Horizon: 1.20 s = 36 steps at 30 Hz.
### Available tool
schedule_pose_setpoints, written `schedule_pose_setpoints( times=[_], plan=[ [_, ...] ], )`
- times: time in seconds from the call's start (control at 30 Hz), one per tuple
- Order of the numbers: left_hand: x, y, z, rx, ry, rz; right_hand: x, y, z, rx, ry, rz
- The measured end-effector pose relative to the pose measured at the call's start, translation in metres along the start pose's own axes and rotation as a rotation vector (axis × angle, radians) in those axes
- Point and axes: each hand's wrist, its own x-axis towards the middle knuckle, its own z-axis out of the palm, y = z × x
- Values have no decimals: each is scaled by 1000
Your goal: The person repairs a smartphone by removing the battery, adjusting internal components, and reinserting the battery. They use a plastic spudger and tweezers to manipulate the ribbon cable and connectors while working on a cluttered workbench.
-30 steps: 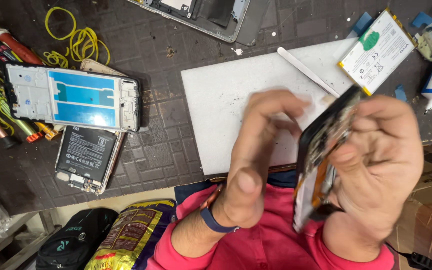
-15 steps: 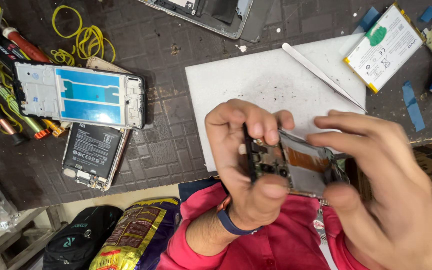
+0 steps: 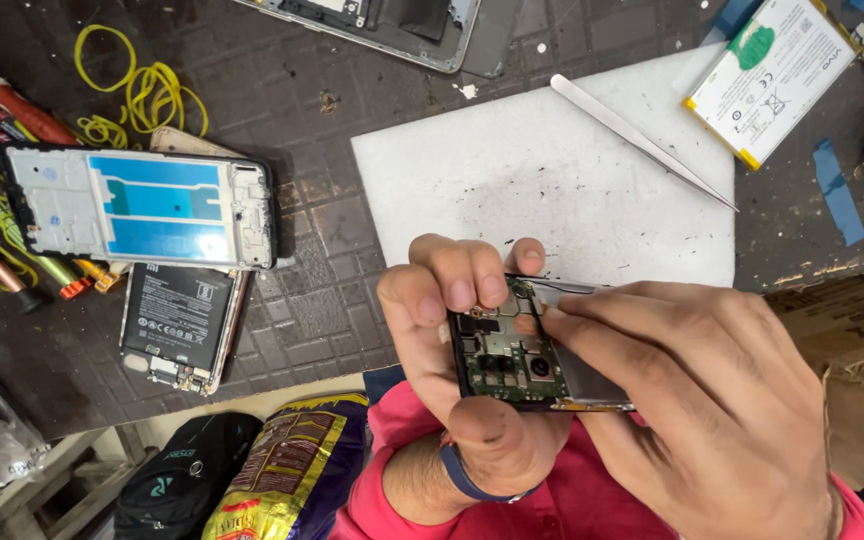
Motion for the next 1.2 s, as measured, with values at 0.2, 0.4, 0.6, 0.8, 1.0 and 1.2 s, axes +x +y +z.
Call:
schedule_pose_setpoints(
  times=[0.2, 0.4, 0.6, 0.8, 1.0, 1.2],
  plan=[
    [-1, -6, -1, 25, 36, 28, 2, 3, 3, 37, -13, 11],
    [-1, -9, -2, 30, 48, 42, 4, 6, 2, 37, -19, 4],
    [0, -11, -2, 39, 60, 33, 5, 7, 4, 25, -30, 4],
    [3, -10, -2, 34, 48, 25, 9, 9, 6, 23, -73, 17],
    [11, -2, -6, -38, -77, -59, 7, 11, 1, 43, -81, 37],
    [22, 4, -18, -286, -184, -172, -7, 28, -9, 321, -188, 203]
  ],
)
